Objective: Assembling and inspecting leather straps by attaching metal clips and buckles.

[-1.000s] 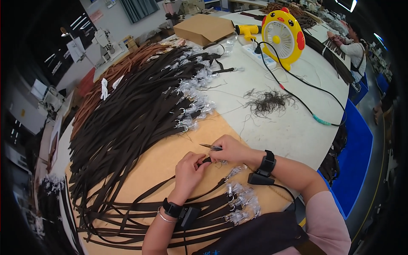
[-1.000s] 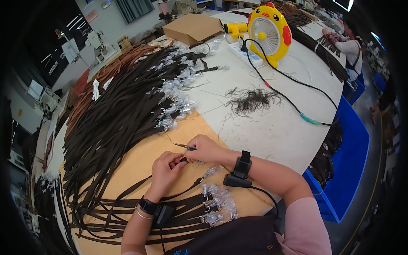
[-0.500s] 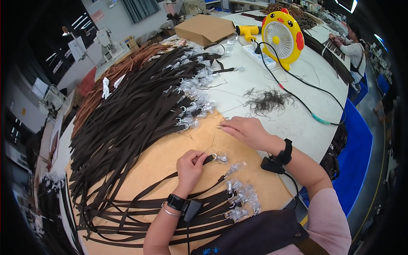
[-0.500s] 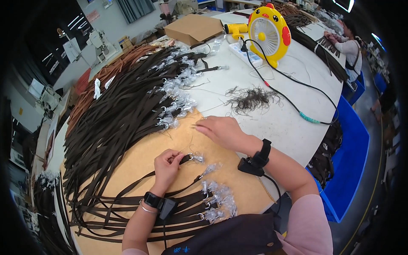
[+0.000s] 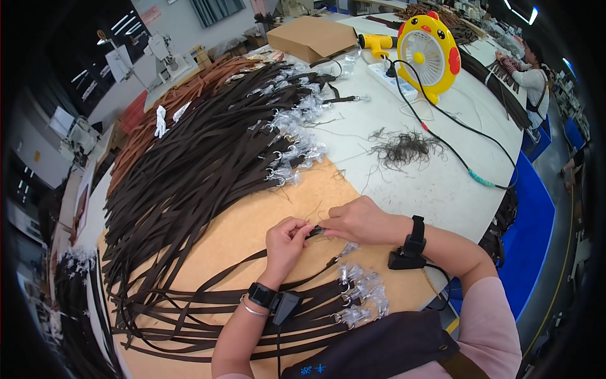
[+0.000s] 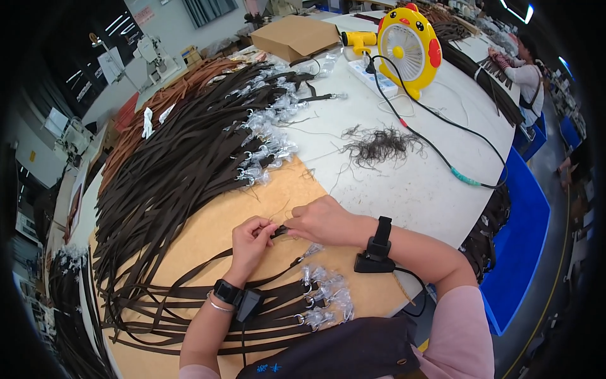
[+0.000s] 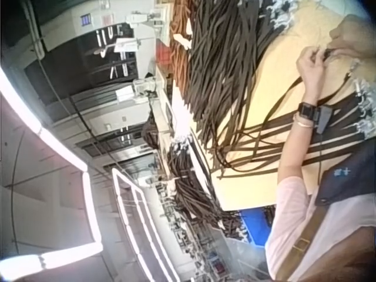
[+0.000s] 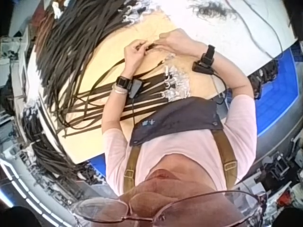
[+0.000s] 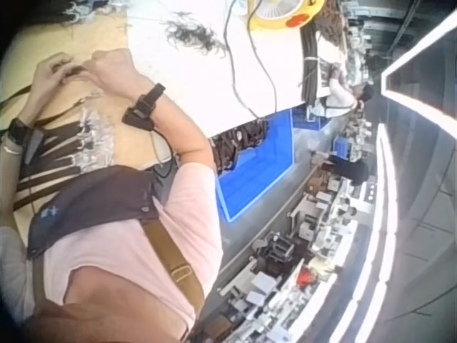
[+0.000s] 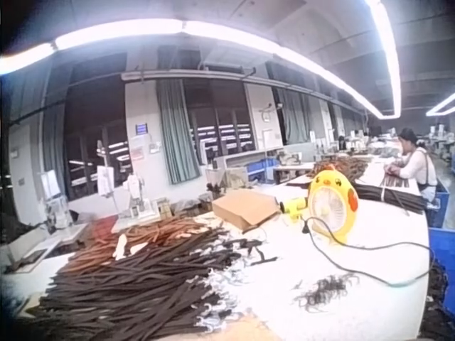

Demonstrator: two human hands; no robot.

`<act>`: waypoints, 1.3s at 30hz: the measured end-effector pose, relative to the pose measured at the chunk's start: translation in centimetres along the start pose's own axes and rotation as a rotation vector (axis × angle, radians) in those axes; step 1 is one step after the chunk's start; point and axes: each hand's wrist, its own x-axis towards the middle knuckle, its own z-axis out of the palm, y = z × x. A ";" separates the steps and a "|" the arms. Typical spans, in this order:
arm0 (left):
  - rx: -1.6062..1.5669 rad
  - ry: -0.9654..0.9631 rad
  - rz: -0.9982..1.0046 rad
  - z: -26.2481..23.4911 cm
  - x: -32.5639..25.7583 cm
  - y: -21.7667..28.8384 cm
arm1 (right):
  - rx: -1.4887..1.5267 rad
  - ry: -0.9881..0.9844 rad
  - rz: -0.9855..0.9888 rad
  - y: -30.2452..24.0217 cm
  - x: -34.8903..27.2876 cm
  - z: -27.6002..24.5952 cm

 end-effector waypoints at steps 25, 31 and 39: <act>0.022 -0.071 -0.033 -0.1 0.5 -0.2 | 0.119 0.048 0.031 0.5 0.1 1.2; 0.008 -0.038 -0.021 -0.3 0.4 -0.3 | 0.216 0.087 0.085 0.6 0.3 1.5; 0.025 -0.013 0.019 0.0 0.6 -0.6 | 0.227 -0.028 0.089 0.6 1.0 1.0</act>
